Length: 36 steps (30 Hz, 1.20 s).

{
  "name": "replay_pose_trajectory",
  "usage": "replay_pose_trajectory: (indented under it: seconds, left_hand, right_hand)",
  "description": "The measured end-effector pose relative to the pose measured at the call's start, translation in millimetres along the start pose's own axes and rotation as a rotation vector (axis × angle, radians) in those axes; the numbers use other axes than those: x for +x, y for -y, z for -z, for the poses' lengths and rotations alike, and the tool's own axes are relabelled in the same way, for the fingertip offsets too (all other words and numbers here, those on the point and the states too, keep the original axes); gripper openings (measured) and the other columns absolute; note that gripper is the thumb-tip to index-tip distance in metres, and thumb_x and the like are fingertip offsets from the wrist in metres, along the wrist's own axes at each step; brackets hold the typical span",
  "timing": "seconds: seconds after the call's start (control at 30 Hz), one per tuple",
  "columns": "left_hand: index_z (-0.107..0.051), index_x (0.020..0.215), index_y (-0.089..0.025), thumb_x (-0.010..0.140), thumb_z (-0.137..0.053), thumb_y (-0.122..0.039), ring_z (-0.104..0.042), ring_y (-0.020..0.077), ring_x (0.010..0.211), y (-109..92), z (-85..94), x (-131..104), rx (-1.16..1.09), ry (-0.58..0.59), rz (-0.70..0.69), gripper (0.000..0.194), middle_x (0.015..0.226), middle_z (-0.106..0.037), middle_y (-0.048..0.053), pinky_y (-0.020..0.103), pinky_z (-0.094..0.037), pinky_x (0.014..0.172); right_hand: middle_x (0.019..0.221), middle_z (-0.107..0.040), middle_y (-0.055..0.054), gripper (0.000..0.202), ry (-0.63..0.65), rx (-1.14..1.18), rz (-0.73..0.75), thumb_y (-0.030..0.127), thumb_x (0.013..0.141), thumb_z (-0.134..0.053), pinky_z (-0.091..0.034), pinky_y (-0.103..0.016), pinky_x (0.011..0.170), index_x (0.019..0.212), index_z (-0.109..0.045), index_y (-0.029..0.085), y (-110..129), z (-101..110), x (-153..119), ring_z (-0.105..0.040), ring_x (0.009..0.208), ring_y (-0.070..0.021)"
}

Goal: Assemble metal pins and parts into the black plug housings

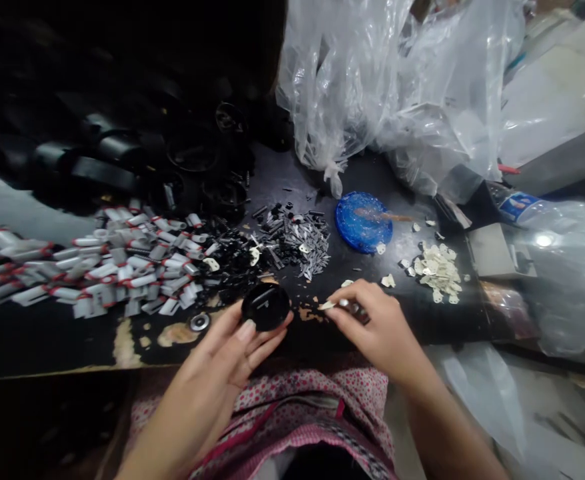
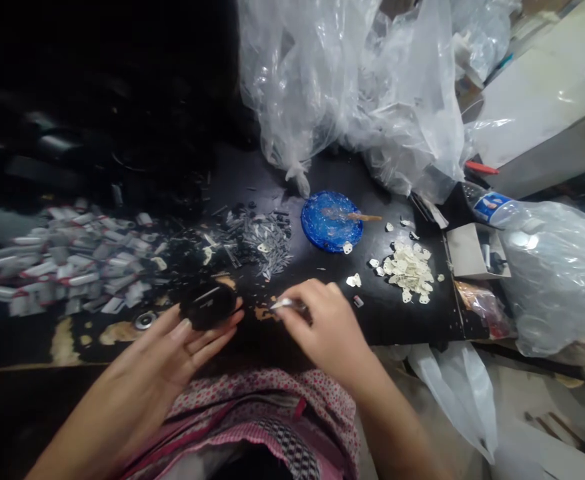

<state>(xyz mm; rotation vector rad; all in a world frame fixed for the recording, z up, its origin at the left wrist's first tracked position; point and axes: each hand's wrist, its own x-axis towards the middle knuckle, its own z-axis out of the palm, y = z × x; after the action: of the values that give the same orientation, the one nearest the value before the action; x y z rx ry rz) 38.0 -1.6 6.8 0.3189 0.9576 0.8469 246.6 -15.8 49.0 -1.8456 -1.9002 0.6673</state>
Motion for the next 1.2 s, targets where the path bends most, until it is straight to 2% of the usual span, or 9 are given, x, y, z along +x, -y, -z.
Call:
replay_pose_trajectory:
  seconds: [0.07, 0.17, 0.3, 0.47, 0.63, 0.77, 0.9, 1.03, 1.2]
  left_hand:
    - [-0.072, 0.104, -0.022, 0.085, -0.07, -0.033, -0.07, 0.0275, 0.107, -2, -2.5, -1, -0.083, -0.001, 0.044, 0.022, 0.115, -0.075, 0.008, 0.04, -0.057, 0.094]
    - [-0.073, 0.098, -0.02, 0.086, -0.069, -0.031, -0.072, 0.0247, 0.103, -8, -1.5, -3, -0.166, -0.019, 0.088, 0.017, 0.109, -0.077, 0.008, 0.038, -0.058, 0.093]
    - [-0.072, 0.096, -0.018, 0.086, -0.07, -0.03, -0.073, 0.0231, 0.099, -14, 3.2, -4, -0.179, -0.032, 0.07, 0.016, 0.111, -0.076, 0.009, 0.038, -0.058, 0.093]
    - [-0.071, 0.106, -0.024, 0.084, -0.074, -0.03, -0.073, 0.0181, 0.094, -4, 9.9, -2, -0.082, -0.053, 0.018, 0.023, 0.106, -0.077, 0.002, 0.031, -0.056, 0.093]
    - [-0.067, 0.116, -0.028, 0.087, -0.07, -0.032, -0.07, 0.0203, 0.105, 4, 17.5, -1, 0.032, 0.038, -0.026, 0.029, 0.112, -0.075, 0.002, 0.035, -0.052, 0.101]
    - [-0.065, 0.117, -0.028, 0.089, -0.067, -0.032, -0.067, 0.0207, 0.111, 2, 16.8, -1, 0.091, 0.113, -0.047, 0.028, 0.118, -0.072, 0.002, 0.032, -0.054, 0.097]
    - [-0.066, 0.113, -0.029, 0.089, -0.068, -0.032, -0.068, 0.0173, 0.107, 0, 13.7, -1, 0.12, 0.131, -0.059, 0.024, 0.113, -0.074, 0.001, 0.024, -0.055, 0.089]
    - [-0.066, 0.109, -0.029, 0.088, -0.069, -0.031, -0.069, 0.0138, 0.101, -1, 11.1, -2, 0.131, 0.155, -0.073, 0.021, 0.106, -0.074, -0.001, 0.022, -0.055, 0.087]
    - [-0.064, 0.095, -0.026, 0.082, -0.075, -0.028, -0.069, 0.0103, 0.085, 3, 8.8, 0, 0.056, 0.072, -0.111, 0.016, 0.091, -0.073, -0.004, 0.017, -0.055, 0.073]
  right_hand:
    - [0.094, -0.071, -0.001, 0.005, 0.013, 0.123, 0.105, 0.019, 0.092, -0.061, -0.045, -0.033, 0.082, 0.096, -0.064, 0.021, 17, -14, 4, -0.063, 0.089, -0.0159]
    - [0.099, -0.069, -0.004, 0.01, 0.016, 0.138, 0.206, 0.019, 0.092, -0.06, -0.044, -0.034, 0.083, 0.101, -0.066, 0.021, 32, -29, 8, -0.063, 0.093, -0.0172]
    - [0.097, -0.069, -0.004, 0.012, -0.02, 0.033, 0.313, 0.018, 0.093, -0.061, -0.04, -0.034, 0.077, 0.101, -0.069, 0.02, 33, -34, 9, -0.063, 0.086, -0.0158]
    - [0.091, -0.073, -0.004, 0.007, -0.102, -0.045, 0.468, 0.012, 0.092, -0.06, -0.037, -0.034, 0.075, 0.096, -0.066, 0.016, 32, -36, 8, -0.066, 0.082, -0.0145]
    - [0.091, -0.073, -0.004, 0.01, -0.084, -0.096, 0.471, 0.009, 0.09, -0.06, -0.034, -0.034, 0.073, 0.094, -0.065, 0.016, 35, -35, 11, -0.066, 0.08, -0.015]
    - [0.086, -0.072, -0.005, 0.01, -0.091, -0.141, 0.48, 0.012, 0.093, -0.057, -0.033, -0.035, 0.071, 0.094, -0.066, 0.015, 36, -32, 14, -0.064, 0.077, -0.0154]
    - [0.08, -0.07, -0.005, 0.014, -0.091, -0.161, 0.509, 0.011, 0.094, -0.053, -0.031, -0.034, 0.069, 0.091, -0.067, 0.013, 36, -33, 16, -0.063, 0.073, -0.0159]
    - [0.08, -0.071, -0.005, 0.013, -0.104, -0.151, 0.524, 0.009, 0.093, -0.055, -0.031, -0.034, 0.069, 0.092, -0.067, 0.013, 37, -32, 15, -0.063, 0.073, -0.0161]
    - [0.073, -0.067, 0.0, 0.01, -0.116, -0.117, 0.454, 0.014, 0.093, -0.058, -0.028, -0.034, 0.07, 0.09, -0.067, 0.017, 41, -35, 5, -0.057, 0.067, -0.0142]
